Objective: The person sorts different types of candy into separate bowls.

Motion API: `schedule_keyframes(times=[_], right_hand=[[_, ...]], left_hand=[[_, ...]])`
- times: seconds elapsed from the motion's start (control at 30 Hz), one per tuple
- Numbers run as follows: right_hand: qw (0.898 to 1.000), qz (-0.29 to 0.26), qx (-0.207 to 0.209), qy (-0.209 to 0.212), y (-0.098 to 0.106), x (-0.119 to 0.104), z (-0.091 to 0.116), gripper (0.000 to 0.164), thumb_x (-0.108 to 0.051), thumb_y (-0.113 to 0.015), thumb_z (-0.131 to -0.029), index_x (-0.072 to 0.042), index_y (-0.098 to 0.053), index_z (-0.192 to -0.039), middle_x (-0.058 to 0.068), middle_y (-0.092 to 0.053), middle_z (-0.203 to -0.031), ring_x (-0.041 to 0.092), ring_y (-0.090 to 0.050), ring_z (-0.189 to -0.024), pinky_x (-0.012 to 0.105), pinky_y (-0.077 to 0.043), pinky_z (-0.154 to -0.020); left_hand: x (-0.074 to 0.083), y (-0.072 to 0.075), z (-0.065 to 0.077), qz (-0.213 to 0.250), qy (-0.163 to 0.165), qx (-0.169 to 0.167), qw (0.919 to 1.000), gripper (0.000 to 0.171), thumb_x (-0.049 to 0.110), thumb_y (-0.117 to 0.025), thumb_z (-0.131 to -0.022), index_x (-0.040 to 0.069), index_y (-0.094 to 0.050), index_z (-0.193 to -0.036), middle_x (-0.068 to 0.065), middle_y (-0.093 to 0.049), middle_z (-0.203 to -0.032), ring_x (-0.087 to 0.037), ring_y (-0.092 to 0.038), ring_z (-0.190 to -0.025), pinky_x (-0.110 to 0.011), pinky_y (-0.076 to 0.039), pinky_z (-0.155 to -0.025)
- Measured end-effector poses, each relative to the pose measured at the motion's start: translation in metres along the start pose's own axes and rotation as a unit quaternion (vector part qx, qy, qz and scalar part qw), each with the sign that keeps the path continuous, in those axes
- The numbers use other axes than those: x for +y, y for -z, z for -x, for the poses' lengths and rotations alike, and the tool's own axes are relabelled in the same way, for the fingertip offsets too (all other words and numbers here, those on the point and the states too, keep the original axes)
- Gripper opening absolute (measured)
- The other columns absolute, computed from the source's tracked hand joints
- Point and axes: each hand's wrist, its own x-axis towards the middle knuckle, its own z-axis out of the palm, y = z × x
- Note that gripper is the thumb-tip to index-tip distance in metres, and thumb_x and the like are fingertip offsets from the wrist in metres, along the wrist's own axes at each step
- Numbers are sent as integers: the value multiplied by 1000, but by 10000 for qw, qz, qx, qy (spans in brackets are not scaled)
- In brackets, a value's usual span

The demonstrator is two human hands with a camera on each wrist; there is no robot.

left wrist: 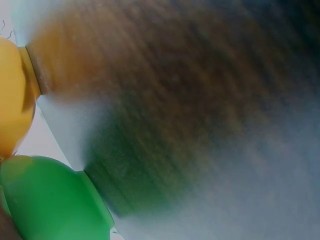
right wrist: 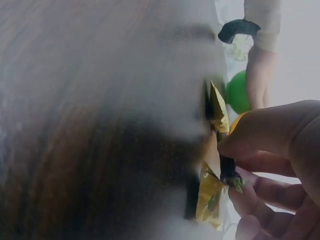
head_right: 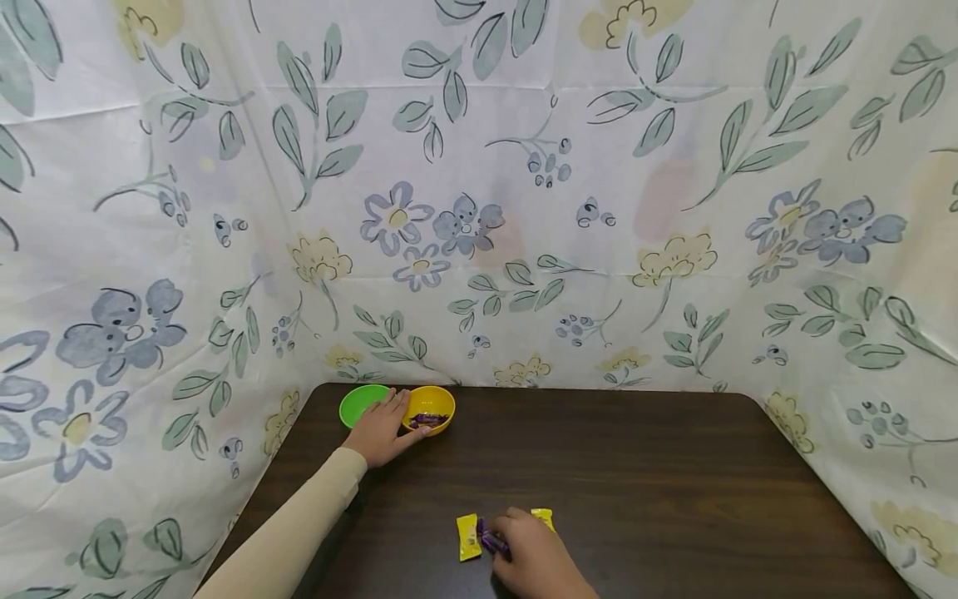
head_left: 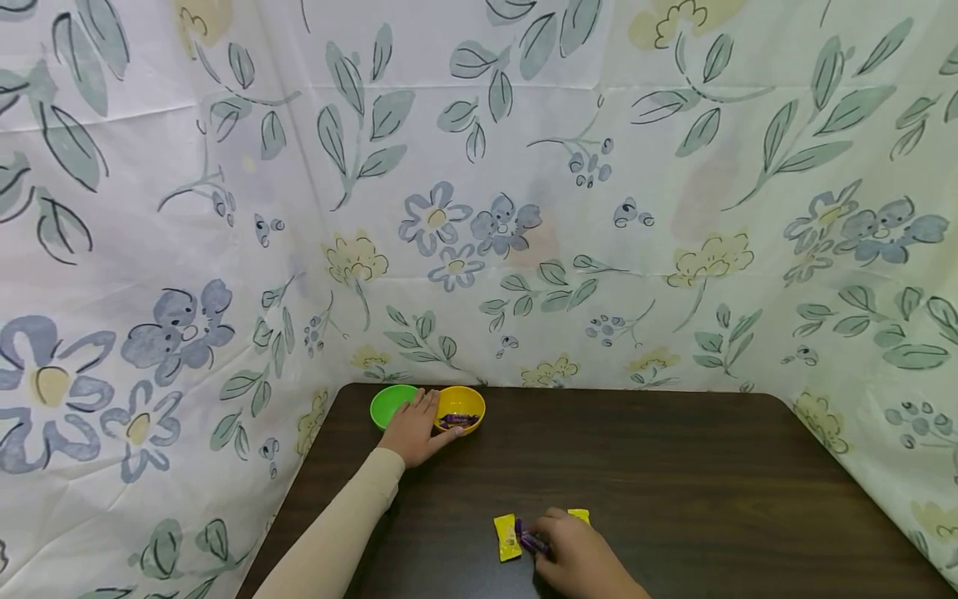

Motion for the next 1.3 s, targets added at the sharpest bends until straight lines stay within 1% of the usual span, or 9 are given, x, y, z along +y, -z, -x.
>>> schedule_keyframes(times=[0.2, 0.37, 0.47, 0.57, 0.77, 0.93, 1.0, 1.17, 1.3], right_hand=[[9991, 193, 352, 121, 1, -3, 5, 24, -9, -77, -83, -9, -80, -107, -8, -65, -93, -3, -49, -73, 23, -46, -61], [9960, 320, 758, 339, 2, -4, 10, 24, -5, -78, -82, -9, -79, -106, -7, -65, -92, -4, -45, -69, 21, -42, -58], [9943, 359, 918, 416, 2, -3, 10, 23, -4, -77, -82, -12, -79, -104, -9, -65, -92, -4, -47, -71, 20, -43, -59], [9935, 363, 992, 428, 2, -1, 9, 23, -4, -77, -82, -13, -79, -102, -11, -65, -92, -3, -50, -73, 20, -44, -60], [9918, 453, 1135, 364, 3, 1, 6, 24, -4, -77, -80, -16, -79, -101, -12, -65, -92, -2, -51, -76, 21, -45, -62], [9910, 315, 1285, 209, 9, -1, 1, 25, -4, -77, -82, -18, -80, -103, -13, -63, -90, -2, -46, -72, 20, -41, -57], [9915, 223, 1276, 115, 11, -2, -3, 24, -5, -77, -84, -18, -80, -104, -13, -62, -90, -2, -45, -69, 20, -39, -55], [9916, 55, 1288, -91, 15, -1, -16, 21, -9, -79, -88, -20, -79, -106, -12, -62, -91, -1, -45, -67, 21, -39, -54], [9910, -115, 1334, -72, 18, -1, -28, 19, -9, -79, -90, -18, -79, -107, -10, -61, -90, 0, -47, -68, 21, -42, -55]], left_hand=[[0, 0, 0, 27, 22, 12, 10000, 105, 82, -37, -99, 1, -35, -165, -16, -40, -170, -35, -33, -161, -57, -32, -129], [1, 1, -2, -2, 73, 36, 10000, 105, 83, -37, -99, 1, -35, -165, -16, -40, -170, -35, -34, -161, -57, -32, -128], [1, 2, -2, -8, 86, 26, 10000, 105, 83, -38, -99, 1, -36, -165, -16, -40, -170, -35, -34, -161, -57, -32, -128], [0, 2, -1, -1, 71, 4, 10000, 104, 82, -39, -99, 1, -36, -164, -16, -40, -170, -35, -34, -161, -57, -32, -128], [1, 1, 1, 37, 70, -5, 10000, 105, 82, -40, -99, 0, -36, -164, -16, -41, -169, -35, -34, -160, -58, -33, -128], [2, 2, 1, 42, 62, 3, 10000, 105, 82, -40, -99, 0, -37, -164, -16, -41, -169, -35, -34, -160, -58, -33, -128], [2, 2, 1, 24, 70, 0, 10000, 105, 82, -39, -99, 1, -36, -164, -16, -40, -170, -35, -34, -161, -58, -33, -128], [2, 3, 0, 30, 90, -79, 9999, 104, 82, -38, -99, 1, -33, -166, -16, -38, -171, -35, -32, -161, -57, -30, -129], [3, 4, 0, 12, 75, -110, 9999, 104, 81, -40, -99, 1, -34, -165, -16, -39, -170, -35, -33, -161, -58, -31, -129]])
